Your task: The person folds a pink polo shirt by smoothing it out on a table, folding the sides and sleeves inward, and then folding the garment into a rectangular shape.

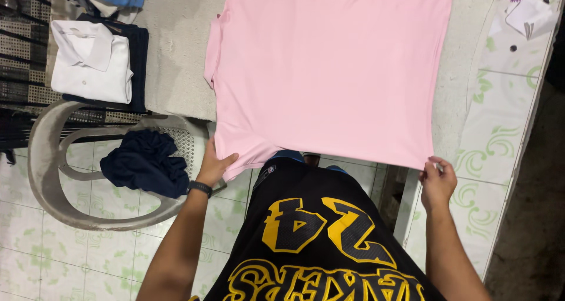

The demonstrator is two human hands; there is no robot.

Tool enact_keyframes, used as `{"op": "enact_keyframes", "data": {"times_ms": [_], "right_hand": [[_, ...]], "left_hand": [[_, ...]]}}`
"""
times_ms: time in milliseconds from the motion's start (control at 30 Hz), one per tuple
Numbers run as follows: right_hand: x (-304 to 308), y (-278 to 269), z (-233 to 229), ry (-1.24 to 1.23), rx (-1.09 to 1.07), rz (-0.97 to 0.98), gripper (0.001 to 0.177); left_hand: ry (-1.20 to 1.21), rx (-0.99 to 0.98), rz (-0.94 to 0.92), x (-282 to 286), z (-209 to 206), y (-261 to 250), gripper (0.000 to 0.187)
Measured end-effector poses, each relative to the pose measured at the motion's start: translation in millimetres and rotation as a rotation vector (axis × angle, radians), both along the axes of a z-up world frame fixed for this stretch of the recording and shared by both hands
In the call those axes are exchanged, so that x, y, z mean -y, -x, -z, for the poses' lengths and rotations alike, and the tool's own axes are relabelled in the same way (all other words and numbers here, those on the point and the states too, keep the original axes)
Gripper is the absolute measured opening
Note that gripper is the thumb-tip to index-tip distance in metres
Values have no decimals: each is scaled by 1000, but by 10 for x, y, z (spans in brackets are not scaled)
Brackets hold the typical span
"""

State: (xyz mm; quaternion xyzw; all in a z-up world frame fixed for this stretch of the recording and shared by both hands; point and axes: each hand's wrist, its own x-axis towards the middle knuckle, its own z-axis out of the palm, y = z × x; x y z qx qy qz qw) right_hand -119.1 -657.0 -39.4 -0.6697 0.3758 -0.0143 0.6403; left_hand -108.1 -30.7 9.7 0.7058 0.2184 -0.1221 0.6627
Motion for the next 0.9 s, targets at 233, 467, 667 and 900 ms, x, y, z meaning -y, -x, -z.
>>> {"op": "enact_keyframes", "data": {"times_ms": [233, 467, 667, 900], "right_hand": [[205, 98, -73, -60, -70, -45, 17], [46, -551, -490, 228, -58, -318, 37], [-174, -1230, -459, 489, -96, -295, 21], [-41, -1885, 86, 903, -23, -494, 35]], "left_hand": [[6, -224, 30, 24, -362, 79, 43], [-11, -136, -43, -129, -407, -708, 30], [238, -115, -170, -153, -283, -1712, 24], [610, -138, -255, -34, 484, -2766, 20]]}}
